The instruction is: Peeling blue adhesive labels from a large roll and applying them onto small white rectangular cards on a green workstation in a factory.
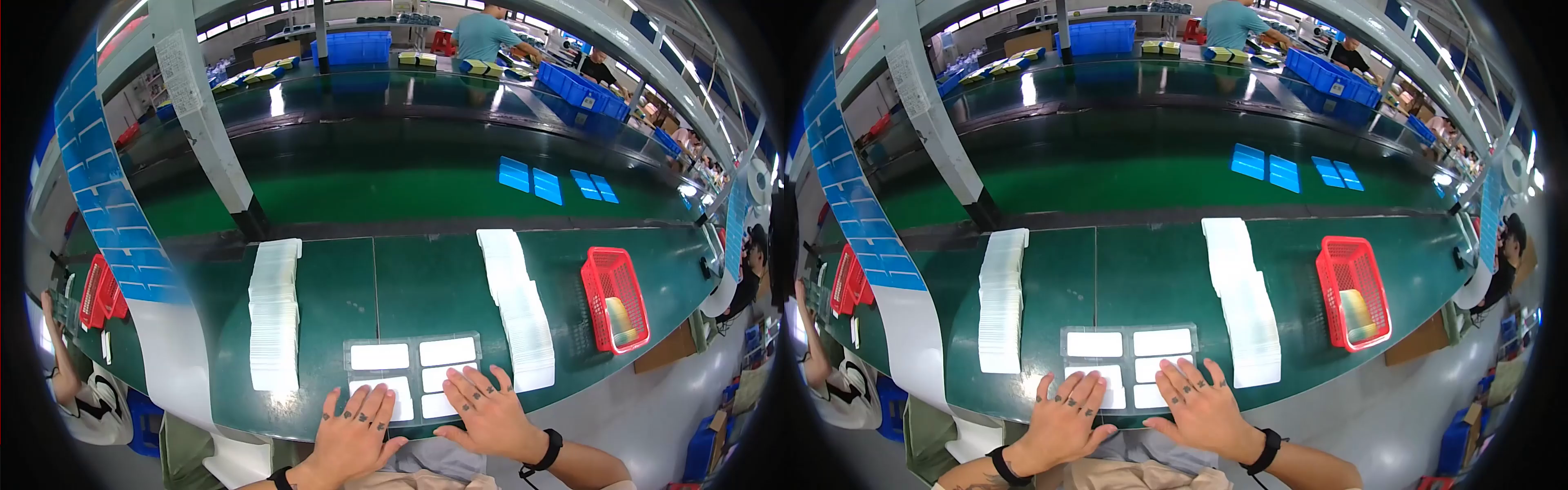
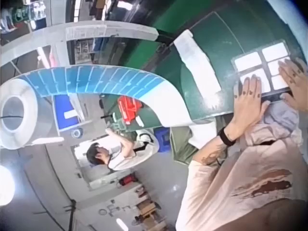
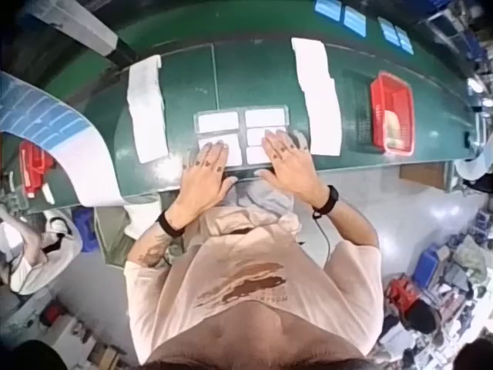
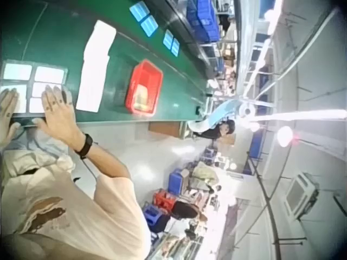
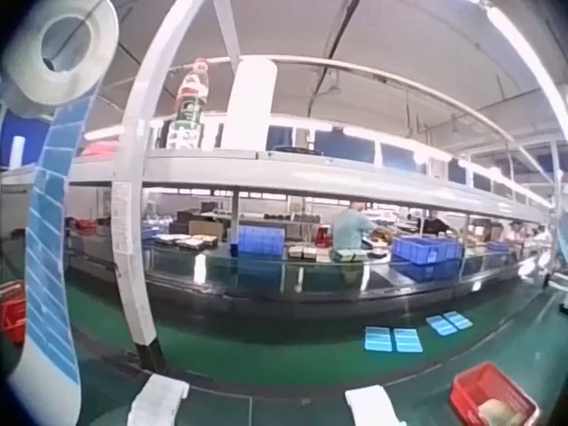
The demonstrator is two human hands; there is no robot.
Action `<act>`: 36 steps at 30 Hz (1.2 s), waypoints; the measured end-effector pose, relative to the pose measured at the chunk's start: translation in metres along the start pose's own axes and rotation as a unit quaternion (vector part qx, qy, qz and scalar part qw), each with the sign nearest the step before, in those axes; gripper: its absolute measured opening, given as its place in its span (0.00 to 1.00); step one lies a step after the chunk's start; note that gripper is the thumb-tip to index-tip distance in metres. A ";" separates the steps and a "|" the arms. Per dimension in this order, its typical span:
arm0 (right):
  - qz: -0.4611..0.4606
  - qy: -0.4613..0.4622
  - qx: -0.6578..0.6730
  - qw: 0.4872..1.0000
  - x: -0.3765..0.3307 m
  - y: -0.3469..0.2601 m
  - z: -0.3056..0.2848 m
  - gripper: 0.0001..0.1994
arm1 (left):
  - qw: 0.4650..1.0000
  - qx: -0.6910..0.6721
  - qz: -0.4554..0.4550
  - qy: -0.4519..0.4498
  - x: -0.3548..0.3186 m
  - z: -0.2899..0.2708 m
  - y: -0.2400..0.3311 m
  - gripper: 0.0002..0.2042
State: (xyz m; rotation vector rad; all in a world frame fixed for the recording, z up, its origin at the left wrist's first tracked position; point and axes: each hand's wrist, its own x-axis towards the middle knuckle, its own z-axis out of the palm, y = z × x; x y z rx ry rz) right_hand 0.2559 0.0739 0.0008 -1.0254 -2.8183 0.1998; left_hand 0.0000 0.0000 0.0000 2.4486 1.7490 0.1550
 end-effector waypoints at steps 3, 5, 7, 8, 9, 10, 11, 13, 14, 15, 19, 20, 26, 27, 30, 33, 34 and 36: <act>0.013 0.024 -0.024 0.999 0.001 0.000 0.001 0.35 | 0.999 0.004 0.012 0.035 0.006 0.009 -0.003 0.36; 0.019 0.038 -0.031 0.999 0.000 0.006 0.004 0.35 | 0.998 -0.007 0.031 0.059 0.017 0.016 -0.006 0.36; 0.032 0.045 -0.016 0.998 -0.001 0.006 0.007 0.34 | 0.998 -0.019 0.026 0.049 0.018 0.015 -0.007 0.35; 0.044 0.051 -0.002 0.998 -0.001 0.005 0.009 0.34 | 0.998 -0.022 0.028 0.052 0.017 0.016 -0.010 0.34; 0.046 0.052 -0.001 0.998 -0.005 0.001 0.006 0.34 | 0.998 -0.025 0.030 0.057 0.016 0.014 -0.011 0.33; 0.035 0.053 -0.004 0.998 -0.011 -0.008 0.002 0.33 | 0.998 -0.025 0.031 0.055 0.012 0.013 -0.012 0.33; 0.025 0.055 -0.008 0.998 -0.017 -0.015 0.000 0.33 | 0.998 -0.006 0.025 0.065 0.004 0.012 -0.011 0.33; 0.026 0.041 0.008 0.999 -0.026 -0.028 0.004 0.33 | 0.997 0.013 0.023 0.073 -0.010 0.012 -0.003 0.33; 0.027 0.027 0.025 0.999 -0.028 -0.033 0.008 0.32 | 0.998 -0.005 0.025 0.058 -0.018 0.016 -0.001 0.33; 0.027 0.025 0.025 0.999 -0.030 -0.032 0.010 0.32 | 0.998 -0.023 0.024 0.046 -0.025 0.019 0.003 0.33; 0.031 0.047 0.026 0.998 -0.035 -0.024 0.015 0.30 | 0.998 -0.013 0.031 0.059 -0.031 0.027 -0.003 0.31; 0.031 0.049 0.029 0.998 -0.036 -0.024 0.014 0.29 | 0.998 -0.014 0.030 0.059 -0.031 0.027 -0.003 0.31; 0.046 0.036 0.089 0.994 -0.011 -0.023 -0.008 0.31 | 0.999 -0.042 -0.005 0.031 -0.019 0.012 0.004 0.31; 0.046 0.037 0.087 0.995 -0.005 -0.023 -0.009 0.31 | 0.997 -0.046 -0.003 0.063 -0.013 0.008 0.006 0.32; 0.032 0.015 0.003 0.999 0.005 -0.019 0.000 0.33 | 0.996 -0.031 -0.004 0.084 -0.002 0.009 0.006 0.33; 0.046 0.033 0.033 0.998 0.003 -0.015 0.009 0.34 | 0.997 -0.034 -0.008 0.073 0.000 0.014 0.002 0.33; 0.048 0.034 0.045 0.997 0.004 -0.015 0.008 0.33 | 0.996 -0.055 -0.008 0.073 -0.001 0.015 -0.001 0.33; 0.050 0.037 0.055 0.997 0.003 -0.012 0.005 0.33 | 0.994 -0.077 -0.003 0.073 -0.004 0.017 -0.002 0.34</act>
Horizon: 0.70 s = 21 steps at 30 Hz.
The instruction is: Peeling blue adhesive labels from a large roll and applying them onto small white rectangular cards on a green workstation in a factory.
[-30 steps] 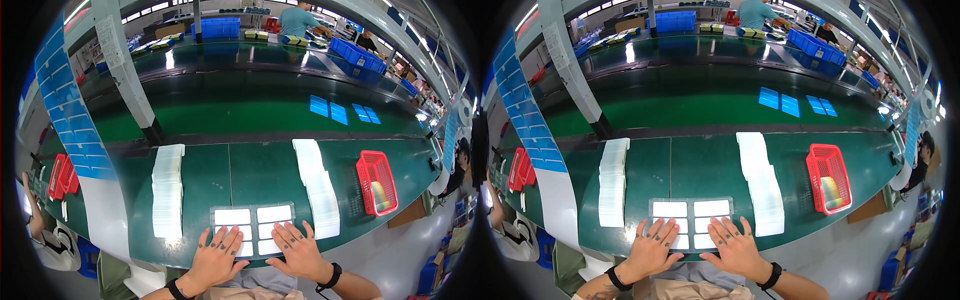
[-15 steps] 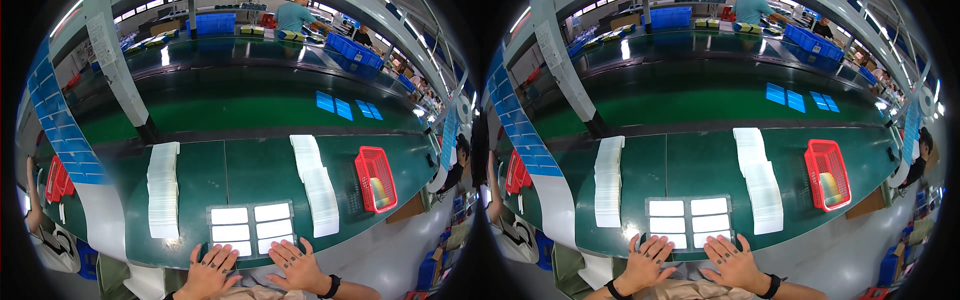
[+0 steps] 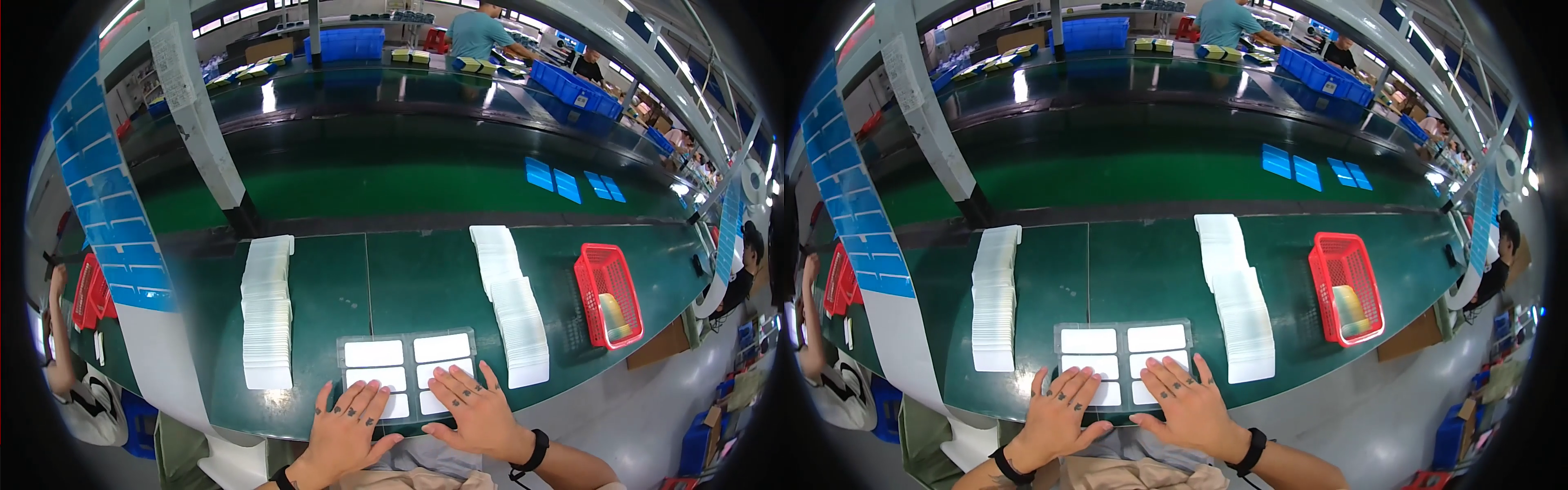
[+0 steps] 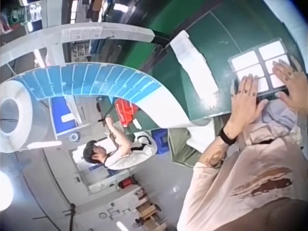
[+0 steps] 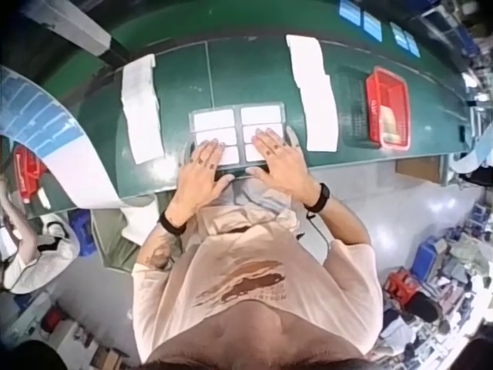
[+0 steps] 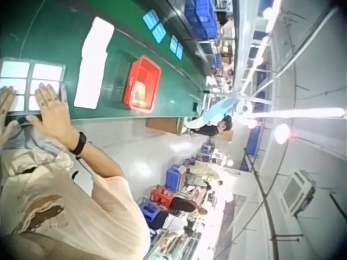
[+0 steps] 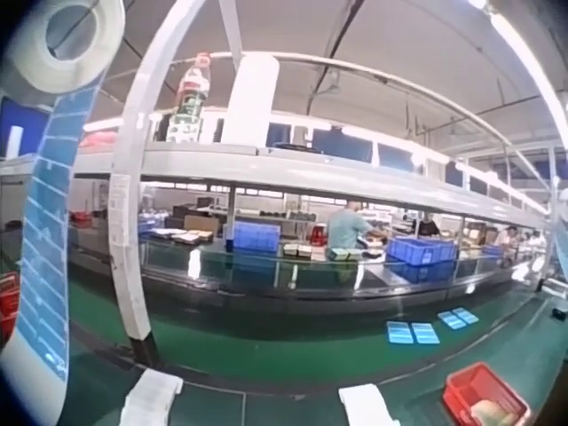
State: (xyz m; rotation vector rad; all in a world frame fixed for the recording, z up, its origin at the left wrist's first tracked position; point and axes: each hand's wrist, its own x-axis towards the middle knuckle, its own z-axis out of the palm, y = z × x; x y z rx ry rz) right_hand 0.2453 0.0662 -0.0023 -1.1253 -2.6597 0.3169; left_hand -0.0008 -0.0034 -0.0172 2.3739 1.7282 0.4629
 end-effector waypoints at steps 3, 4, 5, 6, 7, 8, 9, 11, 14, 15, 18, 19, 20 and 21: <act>0.011 -0.012 0.072 0.997 -0.006 0.017 -0.003 0.31 | 0.999 -0.032 0.010 0.004 -0.003 0.002 -0.007 0.36; 0.043 -0.016 0.136 0.990 -0.007 0.027 -0.005 0.30 | 0.999 -0.043 0.020 0.004 -0.004 0.002 -0.010 0.36; 0.074 -0.021 0.199 0.977 -0.008 0.031 -0.006 0.29 | 0.999 -0.042 0.022 0.007 -0.006 0.000 -0.014 0.36; 0.055 0.030 0.114 0.991 -0.013 0.026 -0.006 0.28 | 1.000 -0.022 0.023 0.004 -0.008 -0.002 -0.017 0.36; 0.052 0.030 0.112 0.992 -0.020 0.016 -0.011 0.28 | 1.000 -0.001 0.020 0.002 -0.010 -0.004 -0.018 0.35; 0.003 0.026 0.047 0.999 -0.026 0.004 -0.015 0.28 | 0.999 0.021 0.025 -0.001 -0.020 -0.003 -0.019 0.34; -0.046 0.025 -0.016 0.998 -0.031 -0.008 -0.013 0.28 | 0.999 0.023 0.023 0.001 -0.030 0.000 -0.015 0.34; -0.030 0.020 0.006 0.999 -0.039 -0.021 0.003 0.28 | 0.999 0.048 0.022 0.009 -0.049 0.005 -0.012 0.33; -0.035 0.041 -0.053 0.997 -0.020 -0.038 -0.002 0.21 | 0.999 0.025 -0.018 0.023 -0.061 -0.005 -0.011 0.33; 0.005 0.028 0.000 1.000 -0.028 -0.039 -0.005 0.23 | 0.999 0.038 -0.011 0.011 -0.058 -0.011 -0.008 0.33; 0.049 0.003 0.090 0.995 -0.039 -0.023 -0.019 0.19 | 0.992 -0.093 0.030 0.075 -0.058 -0.017 -0.027 0.30; 0.087 0.049 0.211 0.972 -0.047 -0.013 -0.012 0.13 | 0.980 -0.161 0.037 0.110 -0.066 -0.026 -0.041 0.28; 0.220 0.047 0.297 0.928 -0.046 -0.023 -0.022 0.10 | 0.973 -0.143 0.008 0.180 -0.075 -0.040 -0.064 0.25; 0.222 0.077 0.277 0.932 -0.055 -0.018 -0.015 0.10 | 0.959 -0.126 -0.016 0.252 -0.088 -0.059 -0.091 0.22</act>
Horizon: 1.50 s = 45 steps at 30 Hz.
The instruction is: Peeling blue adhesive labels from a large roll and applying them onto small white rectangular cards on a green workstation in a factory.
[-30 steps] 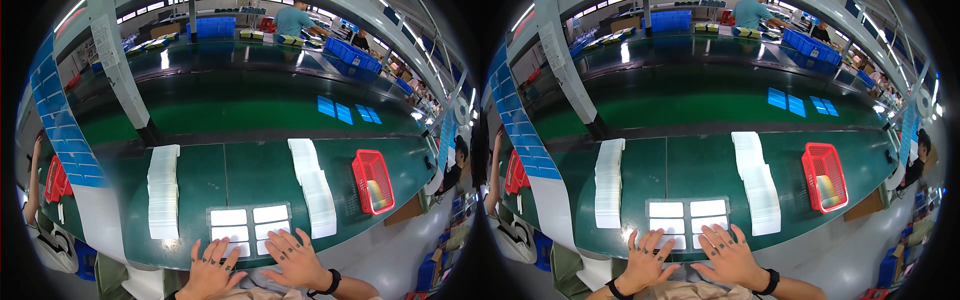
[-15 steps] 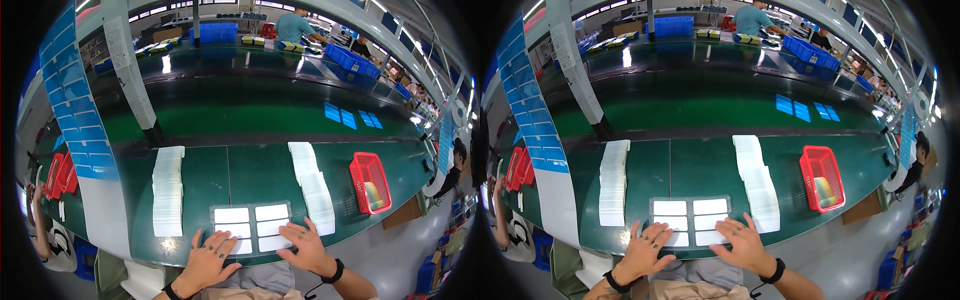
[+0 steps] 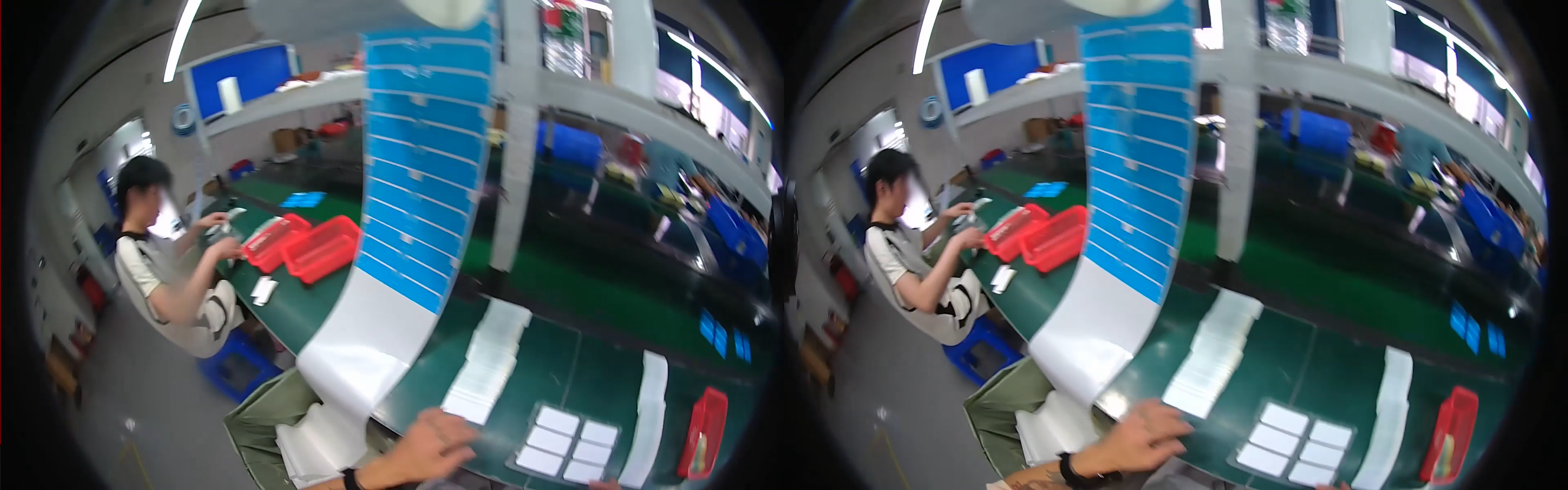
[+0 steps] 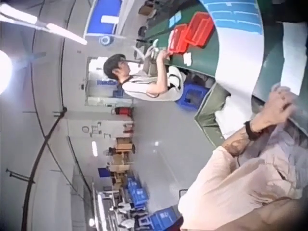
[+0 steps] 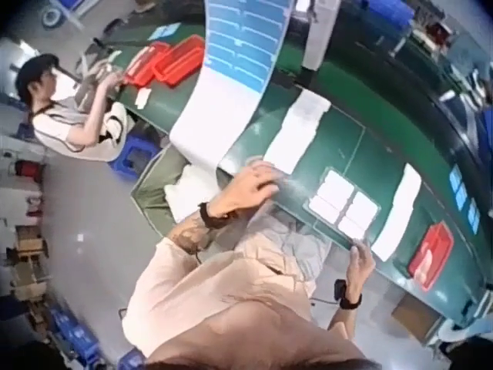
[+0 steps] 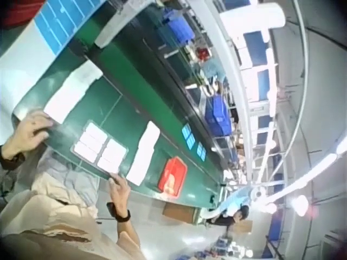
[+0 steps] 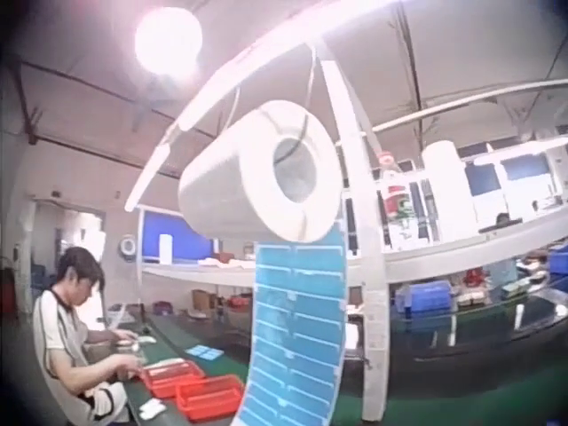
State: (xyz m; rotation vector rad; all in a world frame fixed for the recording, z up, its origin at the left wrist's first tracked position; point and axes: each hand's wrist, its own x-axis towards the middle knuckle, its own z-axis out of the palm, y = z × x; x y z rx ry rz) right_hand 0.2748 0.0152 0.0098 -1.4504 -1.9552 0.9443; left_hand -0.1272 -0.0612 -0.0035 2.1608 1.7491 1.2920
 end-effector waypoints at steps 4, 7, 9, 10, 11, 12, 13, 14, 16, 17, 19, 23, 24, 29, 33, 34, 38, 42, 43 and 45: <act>-0.041 0.020 0.115 0.992 -0.018 -0.017 0.023 0.09 | 0.924 0.075 -0.225 0.299 0.018 -0.112 -0.120 0.21; -0.116 -0.030 0.023 0.993 -0.021 -0.045 0.044 0.06 | 0.894 0.199 -0.323 0.237 0.069 -0.160 -0.176 0.43; -0.286 -0.062 0.030 0.956 -0.012 -0.077 0.067 0.06 | 0.923 0.024 -0.328 0.201 0.057 -0.174 -0.239 0.36; -0.329 -0.077 0.046 0.940 -0.009 -0.084 0.079 0.07 | 0.938 -0.121 -0.281 0.161 0.053 -0.179 -0.258 0.30; -0.336 -0.075 0.046 0.938 -0.007 -0.094 0.087 0.07 | 0.925 -0.123 -0.311 0.181 0.047 -0.175 -0.270 0.22; -0.357 -0.092 0.055 0.928 -0.012 -0.109 0.092 0.07 | 0.909 -0.127 -0.346 0.195 0.034 -0.168 -0.274 0.14; -0.379 -0.113 0.063 0.916 -0.013 -0.118 0.095 0.07 | 0.912 -0.114 -0.324 0.225 0.018 -0.158 -0.270 0.06; -0.383 -0.120 0.065 0.914 -0.013 -0.122 0.099 0.07 | 0.911 -0.156 -0.296 0.241 -0.008 -0.146 -0.265 0.06; -0.226 -0.186 0.114 0.949 -0.016 -0.127 0.111 0.07 | 0.914 -0.148 -0.298 0.233 -0.039 -0.133 -0.194 0.08; -0.255 -0.185 0.106 0.943 -0.016 -0.134 0.121 0.09 | 0.911 -0.134 -0.313 0.232 -0.068 -0.134 -0.155 0.08; -0.341 -0.203 0.131 0.909 -0.013 -0.159 0.145 0.11 | 0.920 -0.071 -0.286 0.260 -0.116 -0.136 -0.059 0.09; -0.506 -0.208 0.057 0.835 -0.016 -0.221 0.201 0.26 | 0.848 -0.075 -0.485 0.200 -0.148 -0.105 0.075 0.10; -0.550 -0.198 0.028 0.811 -0.024 -0.231 0.211 0.25 | 0.844 -0.125 -0.477 0.212 -0.170 -0.085 0.084 0.09; -0.604 -0.272 -0.003 0.749 -0.040 -0.219 0.218 0.12 | 0.886 -0.109 -0.401 0.207 -0.184 -0.075 0.141 0.11; -0.555 -0.253 0.080 0.789 -0.003 -0.205 0.181 0.04 | 0.841 -0.311 -0.415 0.153 -0.180 -0.086 0.112 0.16; -0.463 -0.285 0.100 0.833 0.008 -0.193 0.163 0.03 | 0.851 -0.345 -0.366 0.153 -0.187 -0.086 0.093 0.18; -0.109 -0.183 0.355 0.910 0.042 -0.118 0.069 0.16 | 0.826 -0.366 -0.389 0.180 -0.195 -0.132 0.016 0.27; -0.116 -0.039 0.447 0.886 0.039 -0.089 -0.013 0.13 | 0.798 0.159 -0.576 0.081 -0.196 -0.194 -0.038 0.27; -0.158 0.071 0.335 0.926 0.033 -0.080 -0.028 0.11 | 0.817 0.326 -0.454 0.139 -0.177 -0.200 -0.035 0.26; -0.182 0.191 0.207 0.942 0.022 -0.065 -0.048 0.09 | 0.837 0.372 -0.311 0.254 -0.153 -0.194 -0.024 0.21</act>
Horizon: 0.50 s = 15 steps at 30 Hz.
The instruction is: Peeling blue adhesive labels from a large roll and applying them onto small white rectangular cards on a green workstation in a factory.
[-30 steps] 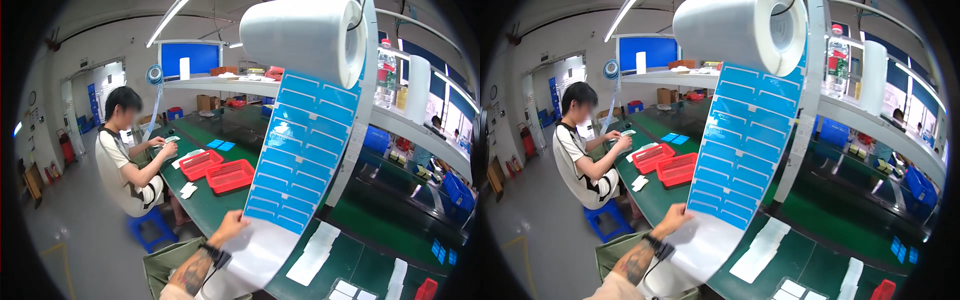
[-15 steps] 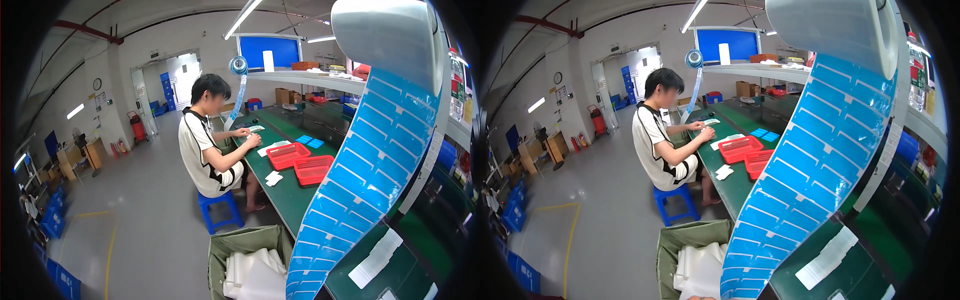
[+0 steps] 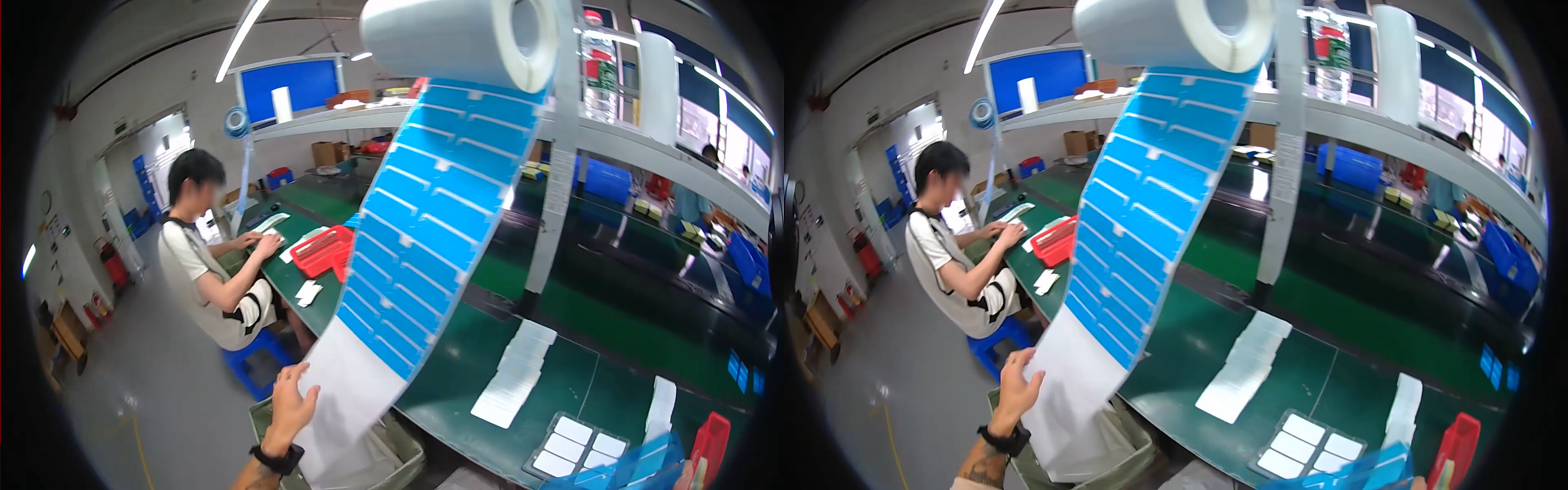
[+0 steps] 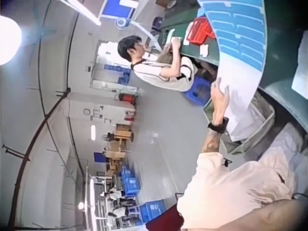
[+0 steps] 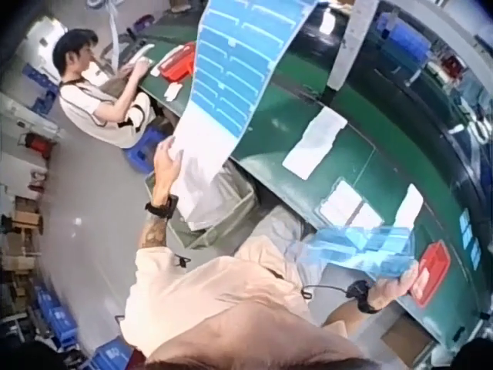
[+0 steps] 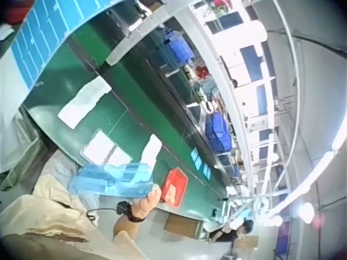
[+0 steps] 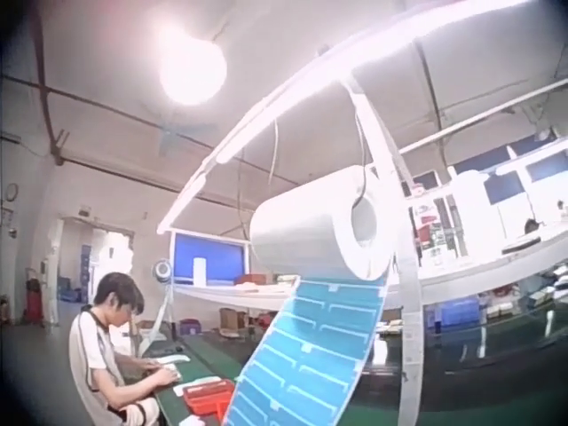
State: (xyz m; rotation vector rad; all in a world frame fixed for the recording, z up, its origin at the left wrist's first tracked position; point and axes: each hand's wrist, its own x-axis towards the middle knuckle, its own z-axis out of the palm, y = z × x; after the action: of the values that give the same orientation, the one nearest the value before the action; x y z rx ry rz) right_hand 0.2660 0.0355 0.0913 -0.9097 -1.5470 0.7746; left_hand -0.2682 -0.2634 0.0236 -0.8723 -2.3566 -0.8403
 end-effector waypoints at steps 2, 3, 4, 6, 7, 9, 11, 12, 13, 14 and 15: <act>-0.075 0.006 -0.095 0.993 -0.010 -0.002 -0.020 0.12 | 0.935 -0.257 -0.115 -0.215 -0.010 -0.007 0.059 0.17; 0.037 -0.040 0.167 0.984 -0.010 -0.031 0.011 0.16 | 0.819 -0.467 -0.144 -0.300 -0.028 0.000 0.087 0.15; -0.001 -0.137 0.197 0.971 -0.011 -0.044 0.020 0.17 | 0.657 -0.619 -0.170 -0.395 -0.041 0.000 0.129 0.21; -0.099 -0.247 0.105 0.958 -0.017 -0.078 0.049 0.12 | 0.360 -0.700 -0.354 -0.505 -0.066 0.000 0.223 0.21; -0.113 -0.338 0.042 0.934 -0.016 -0.074 0.072 0.08 | 0.238 -0.663 -0.471 -0.532 -0.083 0.019 0.238 0.21; -0.155 -0.481 0.008 0.863 -0.024 -0.069 0.111 0.10 | 0.220 -0.637 -0.477 -0.564 -0.097 0.047 0.252 0.21; -0.209 -0.480 0.050 0.851 -0.036 -0.062 0.115 0.19 | 0.229 -0.622 -0.462 -0.590 -0.104 0.064 0.260 0.21; -0.197 -0.471 0.037 0.859 -0.038 -0.053 0.104 0.19 | 0.238 -0.618 -0.455 -0.596 -0.105 0.072 0.260 0.21; -0.172 -0.374 0.019 0.911 -0.039 -0.044 0.084 0.23 | 0.250 -0.617 -0.450 -0.596 -0.108 0.077 0.260 0.21; -0.147 -0.274 0.000 0.950 -0.042 -0.033 0.067 0.26 | 0.263 -0.616 -0.445 -0.594 -0.110 0.082 0.259 0.21; -0.088 -0.199 -0.079 0.973 -0.047 -0.019 0.055 0.32 | 0.276 -0.617 -0.438 -0.592 -0.110 0.088 0.259 0.21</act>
State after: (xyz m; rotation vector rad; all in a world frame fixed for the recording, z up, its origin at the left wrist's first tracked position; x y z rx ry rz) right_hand 0.2131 -0.0150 0.0761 -0.7469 -2.0366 0.7423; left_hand -0.0319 -0.0902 -0.0084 -0.3320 -2.5897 -4.1658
